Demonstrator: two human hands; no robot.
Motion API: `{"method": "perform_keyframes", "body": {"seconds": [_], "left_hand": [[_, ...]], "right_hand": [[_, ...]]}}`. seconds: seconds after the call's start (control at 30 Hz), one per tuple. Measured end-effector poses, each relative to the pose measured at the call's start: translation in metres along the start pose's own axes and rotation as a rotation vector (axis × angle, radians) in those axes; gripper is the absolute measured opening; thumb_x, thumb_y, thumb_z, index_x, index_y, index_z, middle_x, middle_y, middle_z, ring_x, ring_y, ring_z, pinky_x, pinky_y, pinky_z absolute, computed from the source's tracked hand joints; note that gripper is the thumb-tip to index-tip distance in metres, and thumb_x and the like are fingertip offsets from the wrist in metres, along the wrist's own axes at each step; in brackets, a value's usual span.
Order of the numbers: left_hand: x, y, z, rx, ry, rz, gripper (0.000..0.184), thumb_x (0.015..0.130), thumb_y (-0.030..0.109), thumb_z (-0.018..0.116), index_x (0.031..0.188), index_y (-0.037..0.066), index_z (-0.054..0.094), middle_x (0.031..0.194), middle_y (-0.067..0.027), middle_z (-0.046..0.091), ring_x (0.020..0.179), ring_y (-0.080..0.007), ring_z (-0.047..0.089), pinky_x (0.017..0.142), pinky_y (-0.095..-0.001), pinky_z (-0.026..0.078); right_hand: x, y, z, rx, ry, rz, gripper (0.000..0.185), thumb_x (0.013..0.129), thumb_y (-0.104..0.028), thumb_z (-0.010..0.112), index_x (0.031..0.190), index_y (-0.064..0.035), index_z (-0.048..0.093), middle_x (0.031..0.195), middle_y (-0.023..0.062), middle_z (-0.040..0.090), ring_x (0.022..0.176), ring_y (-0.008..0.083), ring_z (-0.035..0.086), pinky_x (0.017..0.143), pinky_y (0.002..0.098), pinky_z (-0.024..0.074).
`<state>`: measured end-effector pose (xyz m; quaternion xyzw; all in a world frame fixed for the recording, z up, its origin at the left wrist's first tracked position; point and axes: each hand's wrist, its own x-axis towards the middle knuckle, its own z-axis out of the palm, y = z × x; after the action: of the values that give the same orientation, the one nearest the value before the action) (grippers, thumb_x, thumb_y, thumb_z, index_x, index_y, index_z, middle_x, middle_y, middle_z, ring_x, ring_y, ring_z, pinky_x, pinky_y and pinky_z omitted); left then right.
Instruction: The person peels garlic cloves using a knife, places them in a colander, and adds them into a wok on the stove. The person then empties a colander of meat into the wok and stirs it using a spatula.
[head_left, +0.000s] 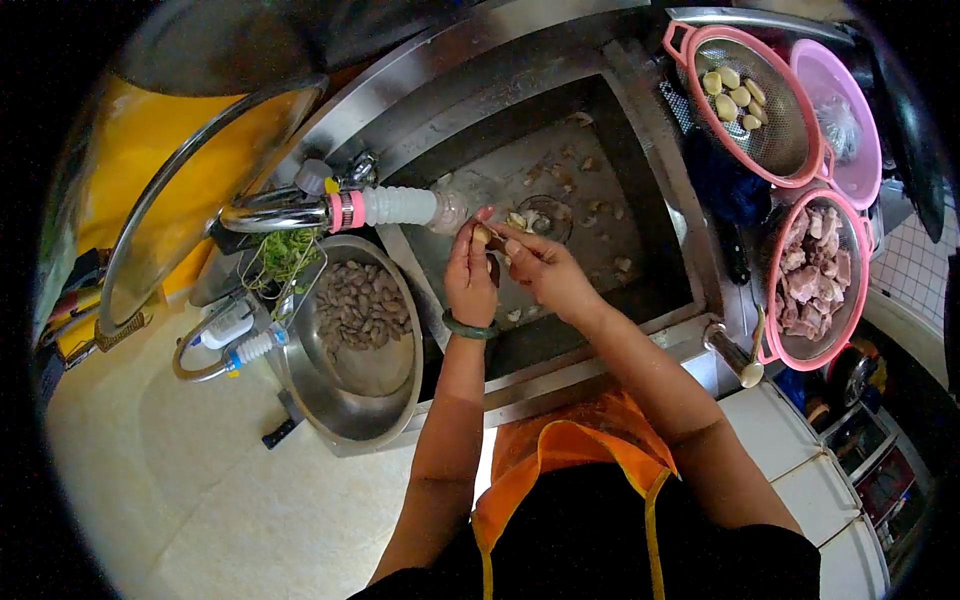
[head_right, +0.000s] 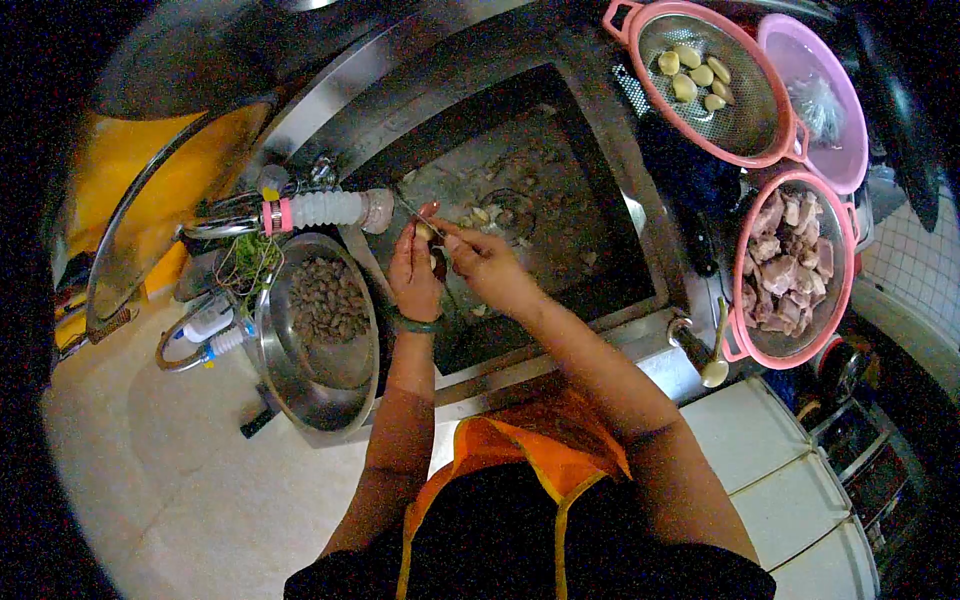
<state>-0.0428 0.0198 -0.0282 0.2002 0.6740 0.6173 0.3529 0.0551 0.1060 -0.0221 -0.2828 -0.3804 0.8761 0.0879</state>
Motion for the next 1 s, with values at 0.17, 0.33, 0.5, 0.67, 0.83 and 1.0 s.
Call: {"method": "perform_keyframes", "body": {"seconds": [0.17, 0.33, 0.5, 0.67, 0.83, 1.0], "left_hand": [[0.001, -0.003, 0.012, -0.011, 0.135, 0.12, 0.032, 0.093, 0.013, 0.046, 0.123, 0.004, 0.05, 0.096, 0.0019, 0.055, 0.057, -0.001, 0.042, 0.05, -0.0164, 0.033], [0.003, -0.014, -0.001, 0.062, 0.126, 0.106, 0.033, 0.09, 0.014, 0.053, 0.121, 0.004, 0.052, 0.092, 0.0031, 0.054, 0.062, -0.0016, 0.044, 0.05, -0.0168, 0.034], [0.0, -0.007, 0.004, -0.38, 0.183, -0.172, 0.03, 0.09, 0.023, 0.055, 0.114, 0.006, 0.056, 0.083, 0.0026, 0.055, 0.063, -0.0022, 0.046, 0.048, -0.0164, 0.033], [0.007, -0.004, 0.003, -0.627, 0.252, -0.138, 0.028, 0.09, 0.029, 0.055, 0.104, 0.005, 0.056, 0.083, -0.0003, 0.057, 0.057, -0.0036, 0.045, 0.044, -0.0171, 0.032], [0.008, -0.006, -0.002, -0.535, 0.16, -0.129, 0.026, 0.089, 0.024, 0.056, 0.106, 0.004, 0.053, 0.091, -0.0037, 0.059, 0.063, -0.0053, 0.049, 0.045, -0.0174, 0.035], [0.004, -0.007, -0.002, -0.157, 0.086, -0.028, 0.023, 0.09, 0.013, 0.053, 0.11, 0.003, 0.049, 0.082, -0.0038, 0.058, 0.056, -0.0053, 0.047, 0.043, -0.0192, 0.036]], "right_hand": [[-0.005, -0.017, 0.006, 0.1, 0.054, 0.171, 0.038, 0.093, -0.027, 0.048, 0.128, -0.0125, 0.049, 0.06, -0.0067, 0.033, 0.052, 0.0048, 0.028, 0.046, 0.0202, 0.0229], [-0.004, -0.011, 0.003, 0.082, -0.008, 0.152, 0.038, 0.093, -0.025, 0.047, 0.129, -0.0136, 0.047, 0.06, -0.0065, 0.032, 0.052, 0.0052, 0.028, 0.046, 0.0205, 0.023], [-0.004, -0.009, 0.005, 0.244, 0.065, 0.278, 0.038, 0.094, -0.025, 0.046, 0.13, -0.0159, 0.046, 0.063, -0.0055, 0.036, 0.054, 0.0056, 0.03, 0.047, 0.0199, 0.0249], [-0.006, -0.003, -0.016, 0.524, 0.117, 0.236, 0.041, 0.092, -0.026, 0.049, 0.132, -0.0186, 0.042, 0.065, -0.0042, 0.038, 0.054, 0.0068, 0.032, 0.049, 0.0208, 0.0278], [0.0, -0.013, -0.031, 0.182, 0.251, 0.087, 0.044, 0.093, -0.023, 0.049, 0.135, -0.0163, 0.039, 0.065, -0.0046, 0.036, 0.056, 0.0064, 0.033, 0.05, 0.0201, 0.0288], [-0.001, -0.007, -0.011, -0.187, 0.058, -0.022, 0.046, 0.093, -0.025, 0.049, 0.135, -0.0135, 0.039, 0.082, -0.0016, 0.05, 0.07, 0.0064, 0.042, 0.064, 0.0216, 0.0389]]}}
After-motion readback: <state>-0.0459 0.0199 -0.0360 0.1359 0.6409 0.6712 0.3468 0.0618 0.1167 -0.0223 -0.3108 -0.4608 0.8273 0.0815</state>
